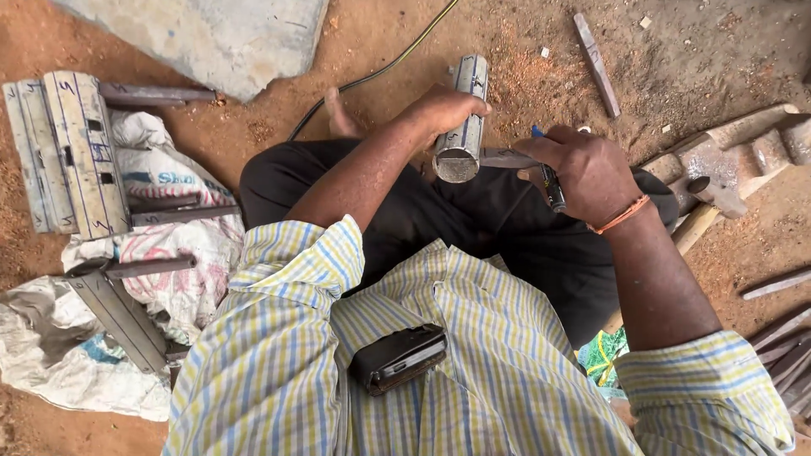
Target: The recorder uses a tape measure and marker to measure and mark metal components for assembly.
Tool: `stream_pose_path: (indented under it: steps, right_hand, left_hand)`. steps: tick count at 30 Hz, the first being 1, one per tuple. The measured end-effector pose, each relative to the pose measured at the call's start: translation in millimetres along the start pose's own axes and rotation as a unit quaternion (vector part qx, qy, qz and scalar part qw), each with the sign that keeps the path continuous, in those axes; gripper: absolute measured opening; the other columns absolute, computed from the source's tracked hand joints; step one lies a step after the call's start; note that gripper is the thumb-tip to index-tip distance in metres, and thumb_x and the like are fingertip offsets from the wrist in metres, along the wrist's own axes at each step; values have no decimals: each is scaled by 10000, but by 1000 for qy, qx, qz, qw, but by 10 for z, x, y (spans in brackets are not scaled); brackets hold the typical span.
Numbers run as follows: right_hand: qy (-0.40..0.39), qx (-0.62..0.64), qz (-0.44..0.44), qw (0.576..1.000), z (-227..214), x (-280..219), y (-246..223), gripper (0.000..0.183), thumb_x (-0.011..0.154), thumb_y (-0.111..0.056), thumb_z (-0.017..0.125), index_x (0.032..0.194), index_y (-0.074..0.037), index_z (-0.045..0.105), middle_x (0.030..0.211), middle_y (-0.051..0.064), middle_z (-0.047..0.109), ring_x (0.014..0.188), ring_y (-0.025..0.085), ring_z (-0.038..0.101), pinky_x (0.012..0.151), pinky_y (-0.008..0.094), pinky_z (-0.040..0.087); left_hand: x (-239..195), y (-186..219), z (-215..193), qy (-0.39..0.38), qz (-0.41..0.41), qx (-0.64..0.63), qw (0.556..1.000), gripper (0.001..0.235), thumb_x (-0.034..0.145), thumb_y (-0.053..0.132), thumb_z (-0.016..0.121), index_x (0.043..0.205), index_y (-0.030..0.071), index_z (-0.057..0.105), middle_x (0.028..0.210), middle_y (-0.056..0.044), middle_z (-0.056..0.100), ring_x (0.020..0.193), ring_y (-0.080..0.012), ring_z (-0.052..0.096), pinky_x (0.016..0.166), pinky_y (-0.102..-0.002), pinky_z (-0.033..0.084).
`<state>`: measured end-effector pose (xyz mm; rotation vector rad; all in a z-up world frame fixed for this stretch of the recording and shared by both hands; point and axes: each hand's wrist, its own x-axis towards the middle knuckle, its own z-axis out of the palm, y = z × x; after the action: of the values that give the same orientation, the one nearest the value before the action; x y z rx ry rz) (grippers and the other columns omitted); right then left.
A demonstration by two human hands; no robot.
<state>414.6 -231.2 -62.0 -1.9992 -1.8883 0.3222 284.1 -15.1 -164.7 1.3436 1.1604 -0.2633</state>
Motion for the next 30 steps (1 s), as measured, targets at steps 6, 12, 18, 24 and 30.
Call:
stream_pose_path:
  steps: [6, 12, 18, 24, 30]
  right_hand:
    - [-73, -75, -54, 993, -35, 177, -128, 384, 838, -280, 820, 1200, -180, 740, 990, 87, 732, 821, 300, 734, 674, 423, 591]
    - [-39, 15, 1, 999, -90, 317, -31, 375, 883, -259, 816, 1227, -149, 716, 1006, 80, 750, 864, 276, 744, 731, 396, 598]
    - [-64, -12, 39, 997, -207, 509, 75, 366, 849, -241, 830, 1189, -155, 726, 998, 72, 757, 835, 267, 748, 737, 403, 598]
    - [-30, -16, 25, 999, -265, 578, -16, 370, 822, -115, 791, 1186, -149, 733, 1003, 82, 762, 815, 276, 746, 702, 410, 596]
    - [30, 81, 28, 996, -270, 656, 217, 325, 828, -90, 779, 1146, -100, 710, 975, 111, 755, 845, 278, 754, 748, 406, 600]
  left_hand:
    - [-124, -83, -57, -27, -15, 11, 999, 653, 802, 383, 723, 1326, 14, 600, 1006, -139, 747, 853, -237, 778, 696, -463, 663]
    - [-340, 141, -199, -53, 50, -112, 991, 1045, 834, 670, 612, 1490, -46, 225, 1318, -285, 595, 1174, -323, 744, 908, -495, 646]
    - [-502, 276, -175, -85, 150, -121, 978, 1194, 762, 858, 491, 1559, -7, 292, 1619, -262, 322, 1517, -350, 289, 1195, -520, 285]
    - [-514, 515, -279, -18, 114, -55, 992, 1071, 769, 852, 488, 1366, -32, 578, 1312, -289, 681, 1278, -349, 701, 1052, -517, 605]
    - [-581, 582, -303, 167, 273, 357, 877, 928, 863, 818, 627, 1352, 32, 570, 1300, -223, 561, 1273, -398, 457, 985, -632, 386]
